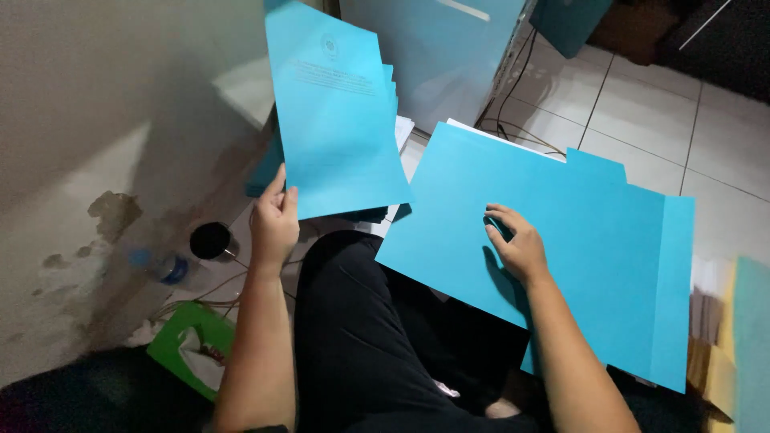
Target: The person sits on the floor and repeatedly folds light blue folders in half. They pick up a folder, fold it, and smooth the crease with their hands before placing it on a growing stack.
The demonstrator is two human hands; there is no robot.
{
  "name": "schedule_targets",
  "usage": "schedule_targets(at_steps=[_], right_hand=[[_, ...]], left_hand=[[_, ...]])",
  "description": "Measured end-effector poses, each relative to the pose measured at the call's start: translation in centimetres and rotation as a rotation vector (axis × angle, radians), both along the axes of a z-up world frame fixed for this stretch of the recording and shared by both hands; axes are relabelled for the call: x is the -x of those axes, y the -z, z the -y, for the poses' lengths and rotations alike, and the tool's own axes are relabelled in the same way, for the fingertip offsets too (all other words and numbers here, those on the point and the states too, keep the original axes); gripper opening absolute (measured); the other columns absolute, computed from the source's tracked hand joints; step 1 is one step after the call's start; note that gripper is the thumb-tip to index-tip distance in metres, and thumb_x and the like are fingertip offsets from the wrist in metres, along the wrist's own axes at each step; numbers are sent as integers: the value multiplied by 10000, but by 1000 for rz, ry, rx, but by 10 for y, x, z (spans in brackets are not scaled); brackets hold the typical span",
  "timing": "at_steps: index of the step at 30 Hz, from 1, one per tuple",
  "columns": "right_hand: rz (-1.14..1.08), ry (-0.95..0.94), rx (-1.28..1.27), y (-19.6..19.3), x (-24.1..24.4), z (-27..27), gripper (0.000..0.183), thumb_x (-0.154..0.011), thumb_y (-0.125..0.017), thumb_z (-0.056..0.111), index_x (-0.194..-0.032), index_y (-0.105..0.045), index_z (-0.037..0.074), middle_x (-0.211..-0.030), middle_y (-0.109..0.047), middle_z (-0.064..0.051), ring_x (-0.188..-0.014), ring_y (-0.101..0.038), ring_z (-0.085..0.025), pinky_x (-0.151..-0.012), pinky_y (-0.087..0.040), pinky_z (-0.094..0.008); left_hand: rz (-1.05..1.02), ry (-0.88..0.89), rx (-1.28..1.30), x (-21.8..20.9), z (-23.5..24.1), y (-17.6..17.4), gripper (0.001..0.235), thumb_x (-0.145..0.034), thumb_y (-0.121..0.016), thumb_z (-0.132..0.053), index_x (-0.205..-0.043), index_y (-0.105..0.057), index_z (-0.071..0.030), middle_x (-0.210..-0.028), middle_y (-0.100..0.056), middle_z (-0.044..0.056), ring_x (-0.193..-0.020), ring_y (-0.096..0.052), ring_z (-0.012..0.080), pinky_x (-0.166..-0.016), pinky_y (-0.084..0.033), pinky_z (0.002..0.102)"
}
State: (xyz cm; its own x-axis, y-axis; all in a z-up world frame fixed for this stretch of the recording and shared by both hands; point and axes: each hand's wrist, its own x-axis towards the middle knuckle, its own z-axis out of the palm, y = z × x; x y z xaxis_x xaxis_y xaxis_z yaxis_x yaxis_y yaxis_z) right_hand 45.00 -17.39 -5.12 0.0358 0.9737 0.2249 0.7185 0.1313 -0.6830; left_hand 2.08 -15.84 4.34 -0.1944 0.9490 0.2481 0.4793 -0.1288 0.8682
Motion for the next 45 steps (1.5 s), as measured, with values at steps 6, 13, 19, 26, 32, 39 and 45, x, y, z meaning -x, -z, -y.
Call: schedule_targets(at_steps=[6,13,19,26,32,39,45], right_hand=[[-289,29,11,12,-15,-12,269,-1078,-529,297,-1164,-767,205,-1237,-735,-13,-1221,-656,-191,-1093,-478,-384],[-1436,53,159,40,-154,35,716,-1031,-273,742,-1275,-686,210,-1287,-720,-50,-1238,-671,-208,-1154,-423,-379],[-667,423,185,-105,-102,128,623,-942,-477,48,-1545,-328,7,-1532,-451,-186,-1400,-446,-292,-1176,-356,-437],[-388,464,189,-54,-184,140,655,-1013,-476,14,-1611,-208,33,-1578,-367,-215,-1410,-386,-360,-1158,-321,-521],[-519,433,185,-48,-188,133,606,-1038,-437,7,-1615,-256,46,-1556,-420,-203,-1363,-448,-349,-1119,-382,-512],[-513,437,285,-68,-175,132,696,-996,-456,18,-1648,-226,95,-1588,-397,-143,-1394,-420,-290,-1162,-340,-457],[-545,596,371,-92,-149,127,686,-1032,-447,-11,-1645,-163,110,-1627,-350,-156,-1458,-376,-290,-1180,-327,-472]], left_hand=[[386,202,-23,-37,55,27,499,-1032,-523,-68,-1490,-424,106,-1052,-734,319,-840,-638,177,-691,-581,338],[631,495,93,-171,54,0,469,-1027,-448,30,-1484,-516,-51,-1188,-721,217,-1091,-650,211,-931,-579,398],[327,912,397,-262,10,-15,433,-1029,-372,-216,-1440,-411,-87,-1398,-592,188,-1191,-632,293,-858,-519,398],[-556,776,-452,-318,-43,129,426,-995,-596,-246,-1370,-534,-56,-1526,-486,197,-1406,-455,458,-1080,-381,660],[-794,853,-385,-317,-41,115,476,-1032,-487,-372,-1484,-496,-222,-1596,-416,124,-1479,-333,448,-1143,-277,703],[-759,917,-425,-323,-42,129,446,-1045,-481,-299,-1466,-535,-162,-1553,-512,22,-1473,-388,407,-1146,-292,701],[-742,952,-358,-321,-44,124,484,-1046,-470,-345,-1478,-512,-132,-1581,-473,24,-1498,-352,369,-1166,-264,669]])
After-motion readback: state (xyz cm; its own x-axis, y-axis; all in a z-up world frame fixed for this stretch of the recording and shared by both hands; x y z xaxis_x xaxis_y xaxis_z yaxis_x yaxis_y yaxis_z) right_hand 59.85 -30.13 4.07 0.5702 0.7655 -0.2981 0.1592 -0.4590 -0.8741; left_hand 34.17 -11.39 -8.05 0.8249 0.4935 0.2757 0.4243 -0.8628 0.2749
